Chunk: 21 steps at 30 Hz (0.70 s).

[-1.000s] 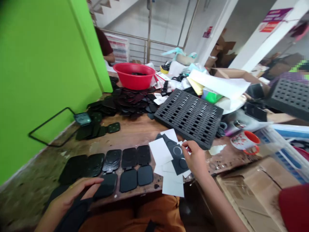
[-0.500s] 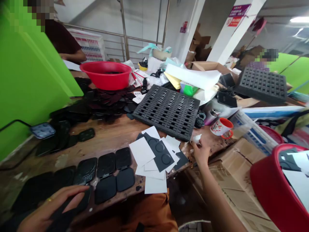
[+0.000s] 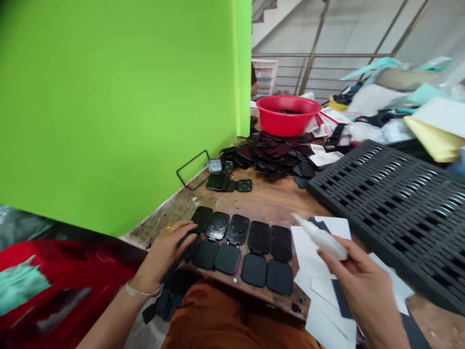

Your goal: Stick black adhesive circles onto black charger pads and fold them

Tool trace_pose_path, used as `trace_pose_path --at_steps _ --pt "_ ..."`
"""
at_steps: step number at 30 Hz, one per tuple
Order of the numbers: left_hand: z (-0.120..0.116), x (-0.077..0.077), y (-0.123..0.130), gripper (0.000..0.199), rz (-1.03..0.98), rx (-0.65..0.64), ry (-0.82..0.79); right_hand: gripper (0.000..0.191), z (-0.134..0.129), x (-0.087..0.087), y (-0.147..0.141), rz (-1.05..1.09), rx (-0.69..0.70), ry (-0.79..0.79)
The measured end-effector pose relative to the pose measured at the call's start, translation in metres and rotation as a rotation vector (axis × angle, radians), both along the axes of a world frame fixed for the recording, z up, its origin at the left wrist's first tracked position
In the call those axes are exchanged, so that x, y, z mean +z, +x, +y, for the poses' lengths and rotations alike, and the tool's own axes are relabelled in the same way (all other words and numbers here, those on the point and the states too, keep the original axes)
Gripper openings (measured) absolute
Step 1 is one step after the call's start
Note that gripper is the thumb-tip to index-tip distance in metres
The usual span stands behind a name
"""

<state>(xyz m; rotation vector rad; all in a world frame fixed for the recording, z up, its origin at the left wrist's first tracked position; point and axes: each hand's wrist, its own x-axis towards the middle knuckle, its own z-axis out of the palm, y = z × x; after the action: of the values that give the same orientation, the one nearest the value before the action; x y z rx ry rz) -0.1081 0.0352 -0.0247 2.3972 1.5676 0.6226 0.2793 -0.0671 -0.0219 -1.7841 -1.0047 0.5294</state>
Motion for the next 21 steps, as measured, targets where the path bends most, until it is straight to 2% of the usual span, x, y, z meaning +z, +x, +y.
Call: trace_pose_path --at_steps 4,8,14,21 --pt "-0.007 -0.005 -0.002 0.031 0.097 -0.009 -0.041 0.041 0.056 0.013 -0.072 0.178 0.318 -0.071" --pt "-0.010 -0.008 -0.004 0.035 0.155 -0.013 -0.087 0.037 0.101 0.009 -0.126 0.107 0.527 -0.057" --pt "-0.013 -0.007 -0.007 0.038 0.187 0.017 -0.151 0.041 0.150 -0.014 -0.167 -0.203 0.593 -0.047" --pt "-0.015 -0.010 -0.006 0.038 0.176 0.049 -0.144 0.036 0.173 -0.022 -0.183 -0.370 0.643 -0.067"
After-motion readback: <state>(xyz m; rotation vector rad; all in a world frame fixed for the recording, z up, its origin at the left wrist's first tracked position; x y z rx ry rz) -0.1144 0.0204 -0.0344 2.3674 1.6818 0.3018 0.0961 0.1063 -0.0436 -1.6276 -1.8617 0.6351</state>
